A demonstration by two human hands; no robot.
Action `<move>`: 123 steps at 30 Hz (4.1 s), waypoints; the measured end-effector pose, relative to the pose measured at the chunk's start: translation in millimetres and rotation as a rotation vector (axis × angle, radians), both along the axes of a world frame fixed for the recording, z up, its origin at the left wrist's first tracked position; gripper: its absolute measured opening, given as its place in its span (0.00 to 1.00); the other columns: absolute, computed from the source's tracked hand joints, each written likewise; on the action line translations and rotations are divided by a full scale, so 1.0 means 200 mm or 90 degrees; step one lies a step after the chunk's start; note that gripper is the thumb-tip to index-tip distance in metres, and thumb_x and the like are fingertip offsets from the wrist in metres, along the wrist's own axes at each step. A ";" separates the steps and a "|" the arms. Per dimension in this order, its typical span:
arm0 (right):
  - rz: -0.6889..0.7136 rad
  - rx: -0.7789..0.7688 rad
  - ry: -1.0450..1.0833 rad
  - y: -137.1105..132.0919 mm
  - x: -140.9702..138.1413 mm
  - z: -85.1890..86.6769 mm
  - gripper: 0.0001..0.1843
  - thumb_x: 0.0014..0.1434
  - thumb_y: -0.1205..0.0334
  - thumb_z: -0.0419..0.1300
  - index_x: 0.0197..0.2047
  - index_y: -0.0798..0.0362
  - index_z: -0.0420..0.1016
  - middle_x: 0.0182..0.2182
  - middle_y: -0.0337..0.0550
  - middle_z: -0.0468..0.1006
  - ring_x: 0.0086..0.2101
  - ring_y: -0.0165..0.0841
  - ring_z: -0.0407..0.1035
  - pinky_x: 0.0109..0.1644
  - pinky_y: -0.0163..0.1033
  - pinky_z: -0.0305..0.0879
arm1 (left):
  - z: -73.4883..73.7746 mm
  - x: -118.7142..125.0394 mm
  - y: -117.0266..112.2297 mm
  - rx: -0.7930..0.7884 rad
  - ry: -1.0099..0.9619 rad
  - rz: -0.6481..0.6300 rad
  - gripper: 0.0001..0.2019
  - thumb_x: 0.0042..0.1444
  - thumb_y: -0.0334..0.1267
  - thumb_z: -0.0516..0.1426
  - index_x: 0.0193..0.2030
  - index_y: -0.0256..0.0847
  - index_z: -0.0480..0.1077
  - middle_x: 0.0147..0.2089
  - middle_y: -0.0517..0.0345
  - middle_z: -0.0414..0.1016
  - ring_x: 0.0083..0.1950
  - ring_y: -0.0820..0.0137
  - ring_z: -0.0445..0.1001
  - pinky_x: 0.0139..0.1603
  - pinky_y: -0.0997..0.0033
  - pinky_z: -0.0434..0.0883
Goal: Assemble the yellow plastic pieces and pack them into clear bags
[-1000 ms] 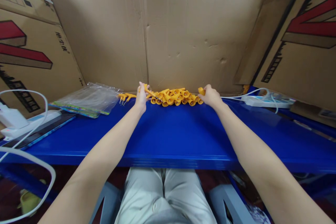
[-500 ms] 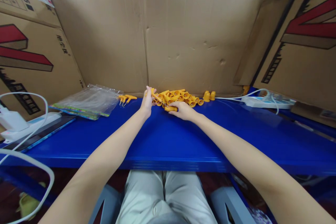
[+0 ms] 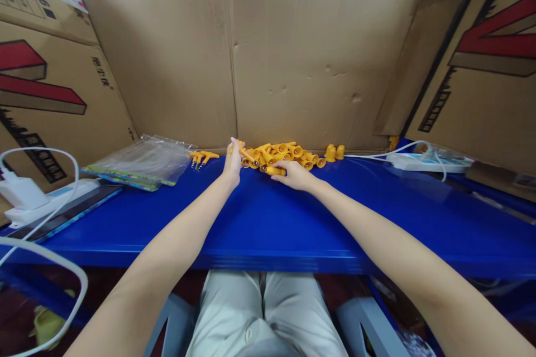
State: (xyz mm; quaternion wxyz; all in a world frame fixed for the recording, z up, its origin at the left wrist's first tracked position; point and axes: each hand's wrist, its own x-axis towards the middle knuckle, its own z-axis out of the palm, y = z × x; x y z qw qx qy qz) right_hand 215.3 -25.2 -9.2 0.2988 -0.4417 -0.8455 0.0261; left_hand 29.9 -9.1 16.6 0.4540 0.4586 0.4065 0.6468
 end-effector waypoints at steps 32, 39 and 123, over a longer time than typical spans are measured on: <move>-0.009 -0.078 0.007 0.04 0.10 0.01 0.17 0.55 0.63 0.61 0.49 0.55 0.75 0.47 0.49 0.77 0.47 0.38 0.71 0.55 0.44 0.63 | -0.09 -0.06 -0.01 0.131 0.721 -0.067 0.29 0.46 0.36 0.62 0.56 0.34 0.63 0.35 0.49 0.76 0.40 0.59 0.76 0.43 0.65 0.69; 0.017 -0.068 -0.023 0.05 0.11 0.01 0.17 0.56 0.63 0.60 0.50 0.53 0.74 0.48 0.47 0.76 0.49 0.38 0.70 0.55 0.45 0.62 | -0.09 -0.07 -0.01 0.205 0.879 -0.067 0.26 0.46 0.38 0.60 0.56 0.41 0.67 0.54 0.48 0.72 0.55 0.54 0.69 0.53 0.63 0.63; 0.026 0.052 -0.060 0.03 0.10 0.06 0.16 0.53 0.60 0.62 0.45 0.57 0.74 0.40 0.49 0.77 0.37 0.35 0.71 0.43 0.40 0.65 | -0.05 -0.08 -0.01 0.129 0.872 -0.028 0.12 0.44 0.45 0.62 0.34 0.41 0.70 0.26 0.62 0.74 0.28 0.68 0.73 0.31 0.72 0.62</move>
